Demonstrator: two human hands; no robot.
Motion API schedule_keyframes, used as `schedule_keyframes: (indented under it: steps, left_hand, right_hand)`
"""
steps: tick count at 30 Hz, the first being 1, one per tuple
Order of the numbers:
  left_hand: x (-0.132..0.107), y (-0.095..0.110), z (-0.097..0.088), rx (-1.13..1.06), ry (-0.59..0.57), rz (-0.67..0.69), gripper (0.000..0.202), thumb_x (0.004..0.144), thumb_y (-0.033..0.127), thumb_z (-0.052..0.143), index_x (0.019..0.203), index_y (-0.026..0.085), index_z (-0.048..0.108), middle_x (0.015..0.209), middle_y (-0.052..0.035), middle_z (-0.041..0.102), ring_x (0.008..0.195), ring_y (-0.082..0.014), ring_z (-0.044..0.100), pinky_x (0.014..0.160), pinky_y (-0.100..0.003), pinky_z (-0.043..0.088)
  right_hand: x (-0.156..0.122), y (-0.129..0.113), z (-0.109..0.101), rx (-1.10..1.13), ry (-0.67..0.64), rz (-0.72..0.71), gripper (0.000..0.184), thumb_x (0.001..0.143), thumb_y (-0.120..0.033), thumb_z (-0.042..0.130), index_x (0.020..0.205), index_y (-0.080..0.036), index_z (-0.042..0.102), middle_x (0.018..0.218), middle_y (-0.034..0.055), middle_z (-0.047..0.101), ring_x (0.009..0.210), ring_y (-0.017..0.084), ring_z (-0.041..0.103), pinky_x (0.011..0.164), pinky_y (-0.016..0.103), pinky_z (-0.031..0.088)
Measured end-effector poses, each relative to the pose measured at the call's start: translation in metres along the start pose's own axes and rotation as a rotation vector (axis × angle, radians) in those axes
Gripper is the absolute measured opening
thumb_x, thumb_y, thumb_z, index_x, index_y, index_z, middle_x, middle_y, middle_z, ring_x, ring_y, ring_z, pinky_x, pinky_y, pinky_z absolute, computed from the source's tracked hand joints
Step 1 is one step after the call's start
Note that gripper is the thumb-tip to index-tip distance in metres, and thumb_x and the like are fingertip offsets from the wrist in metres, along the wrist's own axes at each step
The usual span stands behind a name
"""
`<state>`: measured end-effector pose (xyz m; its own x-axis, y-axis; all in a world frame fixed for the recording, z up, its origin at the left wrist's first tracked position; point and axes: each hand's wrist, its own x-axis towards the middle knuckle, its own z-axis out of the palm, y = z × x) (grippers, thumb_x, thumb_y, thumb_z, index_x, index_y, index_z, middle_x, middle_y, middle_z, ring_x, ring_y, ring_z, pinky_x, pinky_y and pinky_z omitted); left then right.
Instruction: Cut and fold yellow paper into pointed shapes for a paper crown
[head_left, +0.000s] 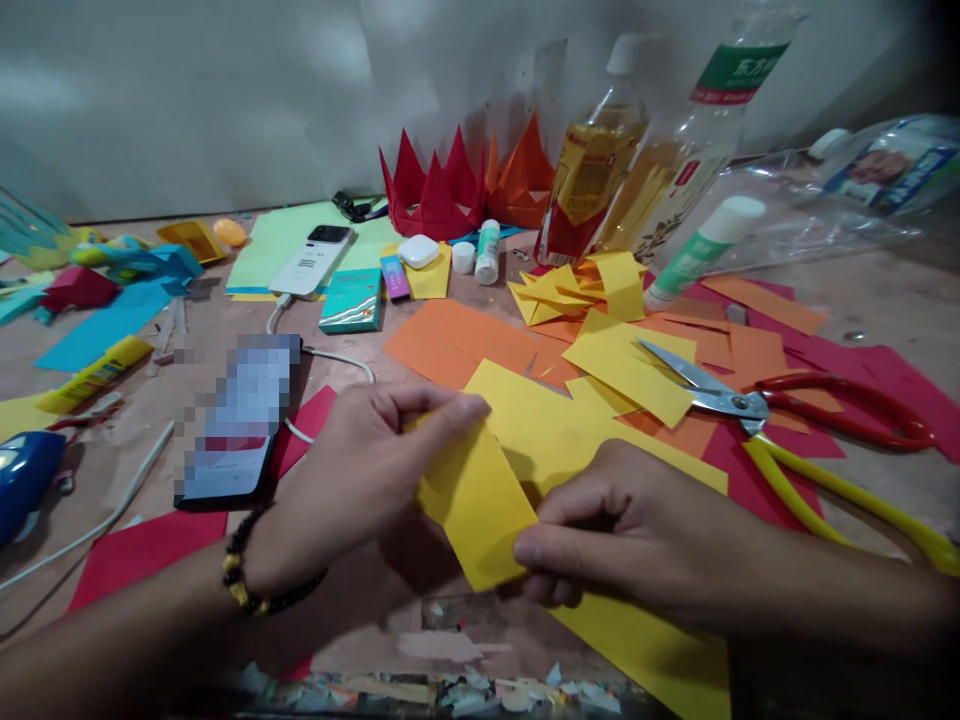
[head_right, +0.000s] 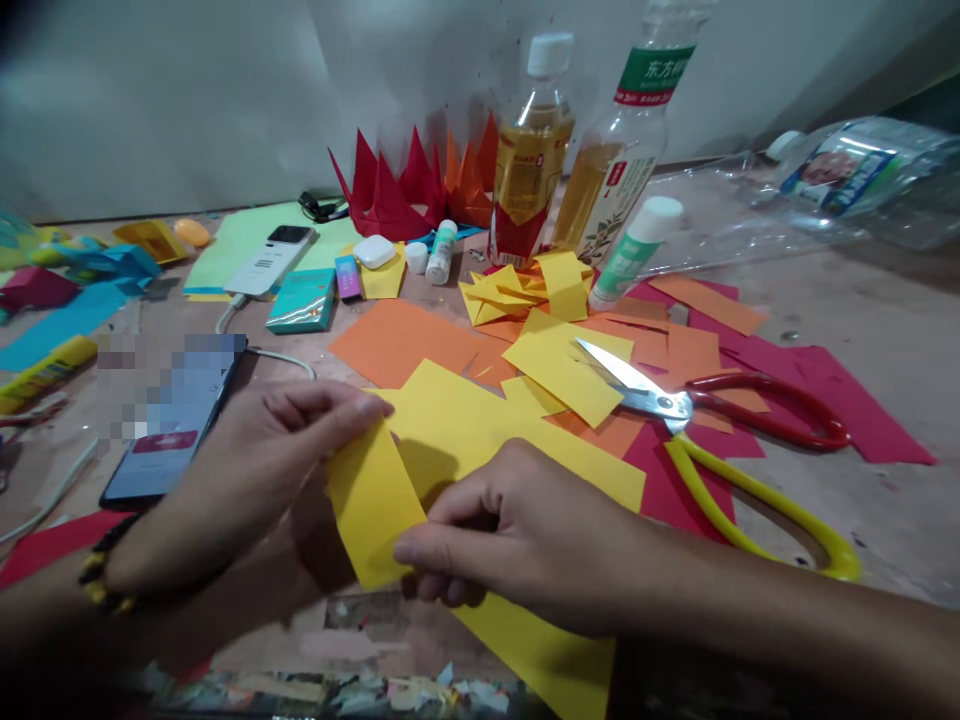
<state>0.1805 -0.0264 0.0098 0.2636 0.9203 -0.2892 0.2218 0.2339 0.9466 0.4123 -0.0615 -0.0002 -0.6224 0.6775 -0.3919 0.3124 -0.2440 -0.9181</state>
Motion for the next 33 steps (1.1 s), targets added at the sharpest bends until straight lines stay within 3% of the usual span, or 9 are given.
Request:
schedule_keyframes:
  steps: [4, 7, 9, 11, 14, 18, 22, 28, 33]
  left_hand:
    - [0.019, 0.001, -0.015, -0.202, 0.17, 0.175, 0.021, 0.091, 0.043, 0.087, 0.089, 0.023, 0.085, 0.091, -0.0012, 0.083, 0.082, -0.0139, 0.073, 0.071, -0.018, 0.056]
    - [0.023, 0.004, -0.019, -0.281, 0.181, 0.166, 0.016, 0.09, 0.038, 0.089, 0.087, 0.022, 0.086, 0.087, -0.0014, 0.083, 0.076, -0.0136, 0.073, 0.068, -0.018, 0.057]
    - [0.019, 0.005, -0.015, -0.287, 0.126, 0.11, 0.018, 0.087, 0.039, 0.091, 0.086, 0.022, 0.085, 0.083, -0.0012, 0.082, 0.073, -0.0135, 0.072, 0.066, -0.018, 0.057]
    - [0.012, 0.004, -0.009, -0.263, 0.03, 0.027, 0.022, 0.086, 0.042, 0.091, 0.085, 0.021, 0.085, 0.082, -0.0015, 0.081, 0.071, -0.0136, 0.072, 0.063, -0.018, 0.056]
    - [0.003, -0.002, 0.001, -0.189, -0.118, -0.099, 0.026, 0.089, 0.046, 0.088, 0.087, 0.021, 0.084, 0.085, -0.003, 0.082, 0.071, -0.0151, 0.073, 0.061, -0.019, 0.054]
    - [-0.005, -0.009, 0.008, -0.126, -0.028, 0.01, 0.04, 0.096, 0.059, 0.076, 0.114, 0.025, 0.085, 0.103, -0.0077, 0.084, 0.092, -0.0261, 0.079, 0.073, -0.03, 0.061]
    - [-0.012, -0.011, 0.01, -0.117, 0.048, 0.16, 0.035, 0.1, 0.055, 0.071, 0.099, 0.024, 0.086, 0.092, -0.0049, 0.083, 0.081, -0.0209, 0.075, 0.072, -0.027, 0.06]
    - [-0.014, -0.005, 0.014, -0.032, 0.008, 0.112, 0.024, 0.096, 0.042, 0.077, 0.083, 0.025, 0.085, 0.072, 0.0017, 0.077, 0.062, -0.0104, 0.065, 0.056, -0.015, 0.05]
    - [-0.013, -0.005, 0.013, -0.032, -0.043, 0.078, 0.028, 0.098, 0.046, 0.075, 0.082, 0.025, 0.085, 0.072, 0.0017, 0.075, 0.062, -0.0097, 0.061, 0.054, -0.014, 0.048]
  right_hand:
    - [-0.001, 0.001, 0.0, 0.008, -0.029, 0.005, 0.033, 0.098, -0.046, 0.075, 0.08, -0.02, 0.084, 0.074, 0.0022, 0.08, 0.067, 0.013, 0.071, 0.063, 0.02, 0.053]
    - [0.001, 0.006, -0.002, -0.124, 0.186, -0.124, 0.029, 0.098, -0.042, 0.075, 0.079, -0.02, 0.08, 0.067, 0.0002, 0.075, 0.06, 0.012, 0.067, 0.055, 0.019, 0.05]
    - [0.003, 0.01, -0.006, -0.291, 0.466, -0.361, 0.017, 0.091, -0.033, 0.082, 0.105, -0.023, 0.08, 0.086, 0.0004, 0.079, 0.066, 0.012, 0.067, 0.053, 0.019, 0.049]
    - [0.003, 0.013, -0.012, -0.521, 0.612, -0.686, 0.04, 0.089, -0.022, 0.085, 0.127, -0.028, 0.075, 0.121, 0.0049, 0.077, 0.088, 0.014, 0.071, 0.062, 0.021, 0.054]
    - [0.001, 0.009, -0.014, -0.695, 0.473, -0.997, 0.021, 0.096, -0.014, 0.077, 0.114, -0.024, 0.078, 0.126, 0.0059, 0.077, 0.106, 0.016, 0.07, 0.086, 0.028, 0.058]
    - [-0.003, 0.0, -0.006, -0.205, 0.577, -0.651, 0.008, 0.093, -0.023, 0.081, 0.088, -0.023, 0.074, 0.083, -0.0024, 0.076, 0.075, 0.013, 0.068, 0.07, 0.026, 0.056]
    - [0.0, -0.002, -0.006, 0.149, 0.573, -0.205, 0.02, 0.08, -0.035, 0.092, 0.078, -0.023, 0.075, 0.069, -0.0046, 0.067, 0.059, 0.01, 0.057, 0.049, 0.018, 0.044]
    - [0.01, -0.003, -0.015, 0.271, 0.569, -0.166, 0.022, 0.068, -0.027, 0.098, 0.08, -0.024, 0.08, 0.075, -0.0051, 0.072, 0.064, 0.008, 0.06, 0.056, 0.014, 0.047]
    - [0.007, -0.003, -0.012, 0.185, 0.56, -0.181, 0.005, 0.08, -0.029, 0.092, 0.08, -0.028, 0.087, 0.074, -0.0038, 0.076, 0.066, 0.009, 0.062, 0.057, 0.015, 0.046]
